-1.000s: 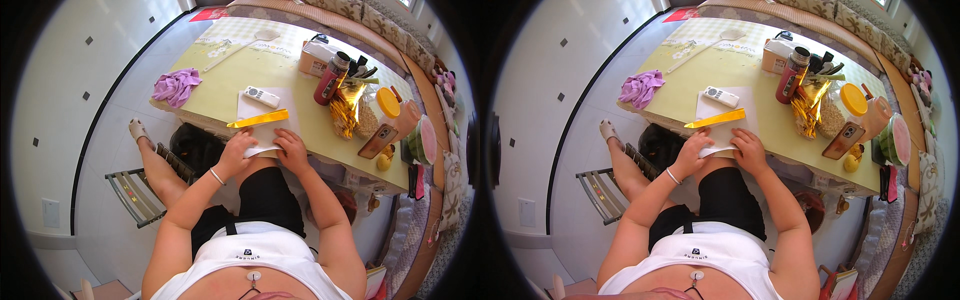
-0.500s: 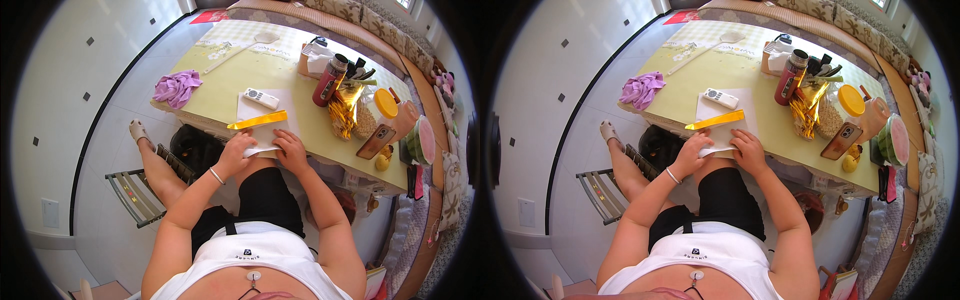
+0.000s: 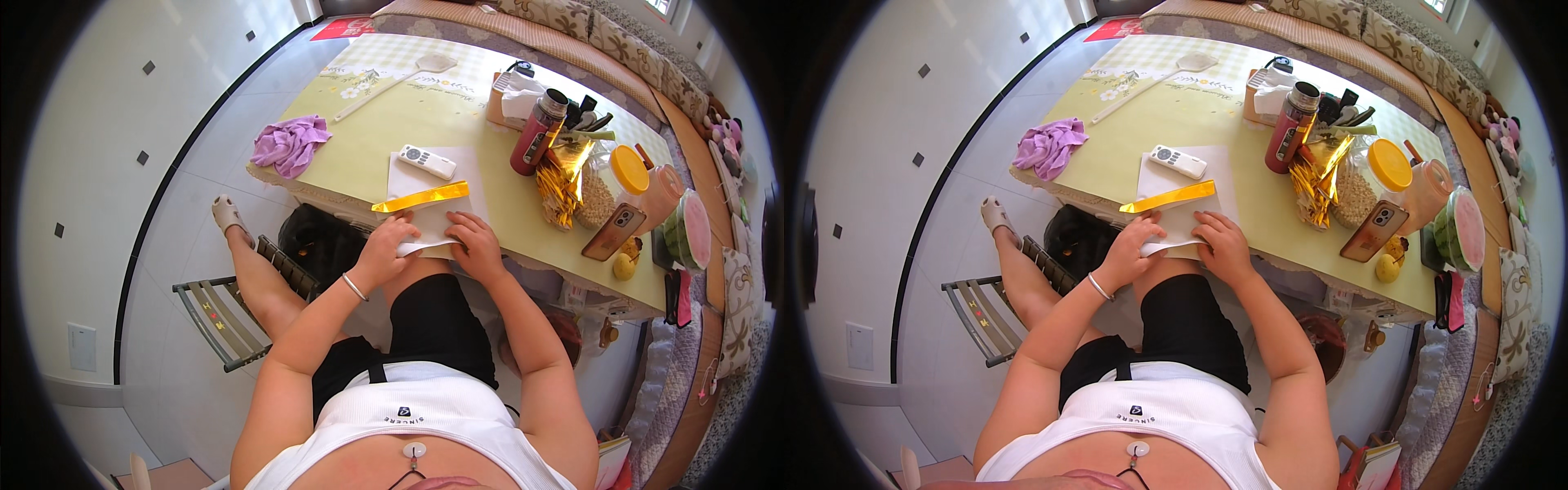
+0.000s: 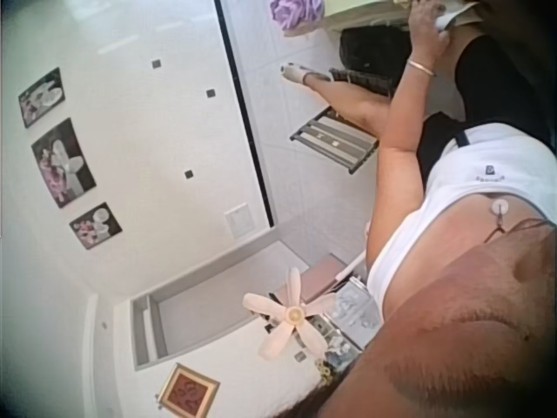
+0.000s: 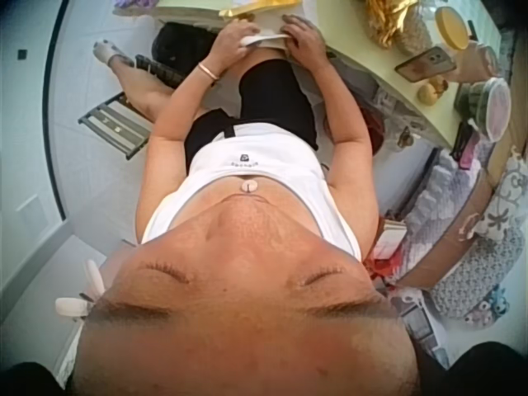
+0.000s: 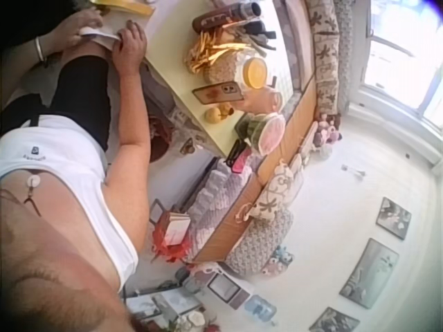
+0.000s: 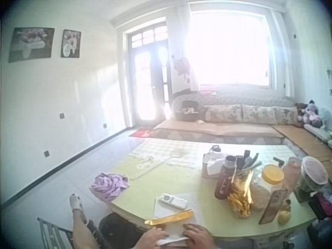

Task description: The person sits at a table and folds a sheet of white paper with a gold-colored side into a smaller shape. They repeatedly fold, unfold, and refold the paper, pressing the creases with their fingers.

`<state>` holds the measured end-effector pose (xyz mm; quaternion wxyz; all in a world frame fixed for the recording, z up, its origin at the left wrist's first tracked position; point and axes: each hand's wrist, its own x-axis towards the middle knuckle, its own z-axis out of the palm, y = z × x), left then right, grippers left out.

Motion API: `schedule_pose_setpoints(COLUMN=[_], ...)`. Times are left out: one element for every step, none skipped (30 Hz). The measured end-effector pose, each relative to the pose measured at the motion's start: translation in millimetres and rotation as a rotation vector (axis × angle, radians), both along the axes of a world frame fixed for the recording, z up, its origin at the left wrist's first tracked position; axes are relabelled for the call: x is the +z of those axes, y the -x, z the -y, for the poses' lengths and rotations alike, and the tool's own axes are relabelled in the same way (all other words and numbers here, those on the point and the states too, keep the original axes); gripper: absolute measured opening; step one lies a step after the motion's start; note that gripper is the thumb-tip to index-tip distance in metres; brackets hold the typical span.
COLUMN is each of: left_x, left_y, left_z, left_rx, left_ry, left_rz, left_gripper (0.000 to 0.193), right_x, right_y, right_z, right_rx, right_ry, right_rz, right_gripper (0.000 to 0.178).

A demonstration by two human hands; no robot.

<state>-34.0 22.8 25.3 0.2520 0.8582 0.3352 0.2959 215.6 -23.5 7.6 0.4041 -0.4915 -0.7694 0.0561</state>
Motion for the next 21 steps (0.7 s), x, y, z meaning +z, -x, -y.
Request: schedule_pose_setpoints(left_x=[0.2,0.3,0.5,0.7,0.7,0.2,-0.7,-1.0,-0.8,-0.3,0.0,-0.3,-0.8,-1.2,-1.8,-2.4,-3.1,-4.3,-6.2,-7.9,-9.3], left_y=[0.1,0.2,0.2,0.3,0.3,0.3,0.3,0.2,0.1,-0.1,-0.3,-0.3,-0.4,-0.6,-1.0,-1.8,-2.5,-2.9,-3.1,-3.1,-3.5], left_z=[-0.1,-0.2,-0.3,-0.5,-0.7,-0.6,-0.5,-0.4,-0.2,0.1,0.1,0.1,0.0,0.0,0.3,0.7,1.1,1.8,2.8,3.6,3.9], left_rx=[0.001,0.001,0.000,-0.001,-0.002,0.001,0.004,0.007,0.007,0.008,0.008,0.008,0.008,0.008,0.012,0.017,0.021,0.027,0.032,0.037,0.040], left_ry=[0.007,0.014,0.010,0.005,0.000,0.006,0.012,0.018,0.022,0.027,0.032,0.028,0.025,0.021,0.003,-0.016,-0.034,-0.043,-0.052,-0.060,-0.067], left_rz=[0.000,-0.001,-0.003,-0.006,-0.008,-0.003,0.001,0.005,0.005,0.005,0.005,0.005,0.006,0.006,0.017,0.028,0.039,0.046,0.053,0.060,0.064], left_gripper=[0.034,0.034,0.034,0.034,0.034,0.034,0.034,0.034,0.034,0.034,0.033,0.034,0.034,0.034,0.034,0.034,0.034,0.035,0.035,0.035,0.036], right_x=[0.8,1.4,1.8,2.1,2.4,2.3,2.0,1.8,1.4,1.0,0.7,0.3,-0.1,-0.5,-1.3,-2.1,-2.9,-3.2,-3.3,-3.7,-4.0], right_y=[-0.1,-0.1,-0.1,0.0,0.2,0.3,0.5,0.7,0.6,0.6,0.5,0.6,0.6,0.6,0.6,0.7,0.8,1.2,1.7,2.2,2.1], right_z=[-0.1,-0.1,-0.2,-0.2,-0.2,-0.1,-0.1,-0.2,0.0,0.1,0.1,0.1,0.2,0.1,0.1,0.1,0.2,0.4,0.6,0.9,0.9], right_rx=[0.001,0.002,0.001,0.000,-0.001,0.000,0.000,0.001,0.000,-0.002,-0.005,-0.005,-0.005,-0.006,-0.007,-0.009,-0.012,-0.014,-0.015,-0.017,-0.017], right_ry=[0.003,0.006,0.007,0.008,0.009,0.012,0.015,0.018,0.017,0.017,0.016,0.013,0.010,0.007,0.002,-0.003,-0.009,-0.011,-0.013,-0.015,-0.020], right_rz=[-0.002,-0.004,-0.005,-0.006,-0.006,-0.013,-0.020,-0.026,-0.025,-0.024,-0.022,-0.022,-0.021,-0.020,-0.016,-0.012,-0.008,-0.007,-0.007,-0.006,-0.003], right_gripper=[0.025,0.024,0.024,0.024,0.024,0.024,0.024,0.023,0.023,0.023,0.023,0.023,0.023,0.024,0.024,0.024,0.024,0.024,0.025,0.025,0.026])
